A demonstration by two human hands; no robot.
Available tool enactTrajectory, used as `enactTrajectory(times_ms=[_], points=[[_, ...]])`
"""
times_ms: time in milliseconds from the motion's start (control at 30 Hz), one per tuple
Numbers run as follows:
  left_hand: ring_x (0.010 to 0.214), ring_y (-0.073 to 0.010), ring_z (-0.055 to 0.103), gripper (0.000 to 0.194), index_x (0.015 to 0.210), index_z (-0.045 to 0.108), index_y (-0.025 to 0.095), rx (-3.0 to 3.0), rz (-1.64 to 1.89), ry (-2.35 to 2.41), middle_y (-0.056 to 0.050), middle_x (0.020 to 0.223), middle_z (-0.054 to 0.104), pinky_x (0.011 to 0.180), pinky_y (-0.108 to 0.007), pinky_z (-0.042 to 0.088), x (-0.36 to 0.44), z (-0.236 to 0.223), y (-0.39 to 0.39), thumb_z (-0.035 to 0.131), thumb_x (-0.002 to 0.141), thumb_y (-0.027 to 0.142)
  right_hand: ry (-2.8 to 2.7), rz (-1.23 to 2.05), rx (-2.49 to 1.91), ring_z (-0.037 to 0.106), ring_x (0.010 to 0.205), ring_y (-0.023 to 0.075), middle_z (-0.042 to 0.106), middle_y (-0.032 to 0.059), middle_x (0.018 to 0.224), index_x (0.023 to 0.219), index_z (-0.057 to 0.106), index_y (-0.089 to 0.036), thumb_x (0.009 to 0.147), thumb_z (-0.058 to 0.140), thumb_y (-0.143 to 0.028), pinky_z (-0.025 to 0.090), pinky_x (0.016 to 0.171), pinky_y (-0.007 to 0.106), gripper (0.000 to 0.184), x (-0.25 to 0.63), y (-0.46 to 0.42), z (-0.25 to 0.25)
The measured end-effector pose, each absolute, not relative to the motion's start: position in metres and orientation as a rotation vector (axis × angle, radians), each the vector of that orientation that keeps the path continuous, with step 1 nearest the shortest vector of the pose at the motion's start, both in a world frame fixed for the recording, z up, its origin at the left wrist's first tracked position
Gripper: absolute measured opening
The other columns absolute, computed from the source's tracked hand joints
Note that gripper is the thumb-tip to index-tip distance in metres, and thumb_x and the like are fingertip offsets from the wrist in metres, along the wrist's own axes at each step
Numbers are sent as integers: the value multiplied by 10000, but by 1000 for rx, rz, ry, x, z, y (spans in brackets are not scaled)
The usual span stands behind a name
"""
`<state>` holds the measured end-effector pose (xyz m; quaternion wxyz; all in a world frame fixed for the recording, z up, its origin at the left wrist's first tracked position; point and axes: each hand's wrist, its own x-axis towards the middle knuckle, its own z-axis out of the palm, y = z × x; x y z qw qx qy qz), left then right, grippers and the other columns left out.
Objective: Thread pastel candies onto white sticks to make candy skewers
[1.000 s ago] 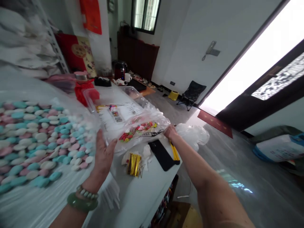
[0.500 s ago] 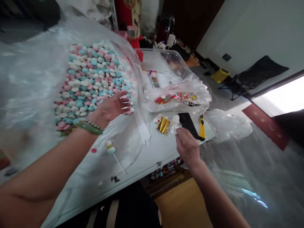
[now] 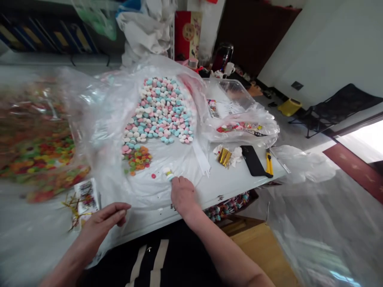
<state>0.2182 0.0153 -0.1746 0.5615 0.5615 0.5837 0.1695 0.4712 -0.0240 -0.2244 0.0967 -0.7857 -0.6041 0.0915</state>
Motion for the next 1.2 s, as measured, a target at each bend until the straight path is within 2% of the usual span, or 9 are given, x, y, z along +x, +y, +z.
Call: enactTrajectory(times_ms=[100,200,267,400,467,633,733,967,1200], points=[[753,-226,620,302,909,716,214,1533,435,1329,-34,759,668,740,-347,496,235,-173,26,583,785,455,-1587,366,-2234,588,783,202,655,65,837,837,611,-203,931,447,-169,414,717,298,192,476,-25,-227],[876,-228,633,242,876,702,225,1930,437,1193,-57,903,673,828,-346,480,272,-178,48,476,858,307,-1385,460,-2094,581,748,185,639,25,774,779,615,-212,905,451,-243,406,698,280,209,477,-31,-225],[875,-221,624,280,920,677,211,2158,355,1218,-79,938,644,812,-342,468,299,-184,60,398,892,200,-1315,519,-2023,574,723,183,626,13,736,753,621,-215,878,456,-276,403,681,278,215,476,-35,-226],[862,-226,603,257,988,612,169,2423,121,1303,-109,972,611,772,-339,454,333,-200,70,373,911,118,-1293,589,-1984,577,743,200,639,23,750,754,634,-218,853,464,-306,405,693,292,216,477,-39,-230],[855,-225,598,243,967,601,156,2423,106,1306,-112,955,609,771,-335,453,332,-206,70,365,923,116,-1291,617,-1988,583,756,203,649,26,772,762,640,-217,848,470,-302,409,709,296,208,479,-40,-233],[904,-249,590,226,997,599,145,2280,414,1570,-132,992,611,807,-353,456,298,-211,81,382,945,181,-1307,621,-1998,599,788,199,667,30,831,817,667,-222,873,483,-309,414,742,292,211,478,-42,-236],[870,-260,600,238,1001,600,147,2289,292,1725,-134,979,620,762,-360,457,282,-209,96,377,948,212,-1308,608,-1998,609,808,196,672,28,846,824,674,-223,883,479,-288,420,756,289,214,476,-42,-235],[833,-254,600,297,988,589,133,2647,-3,1663,-143,958,618,694,-338,433,278,-214,94,309,969,229,-1344,696,-1912,613,813,175,674,18,850,812,682,-229,878,527,-241,430,750,265,169,478,-45,-231],[814,-229,565,297,936,593,187,2667,51,1427,-95,899,592,723,-325,414,272,-223,95,309,978,264,-1417,760,-1942,604,798,162,657,5,829,806,684,-233,889,539,-214,415,740,250,168,475,-49,-226]])
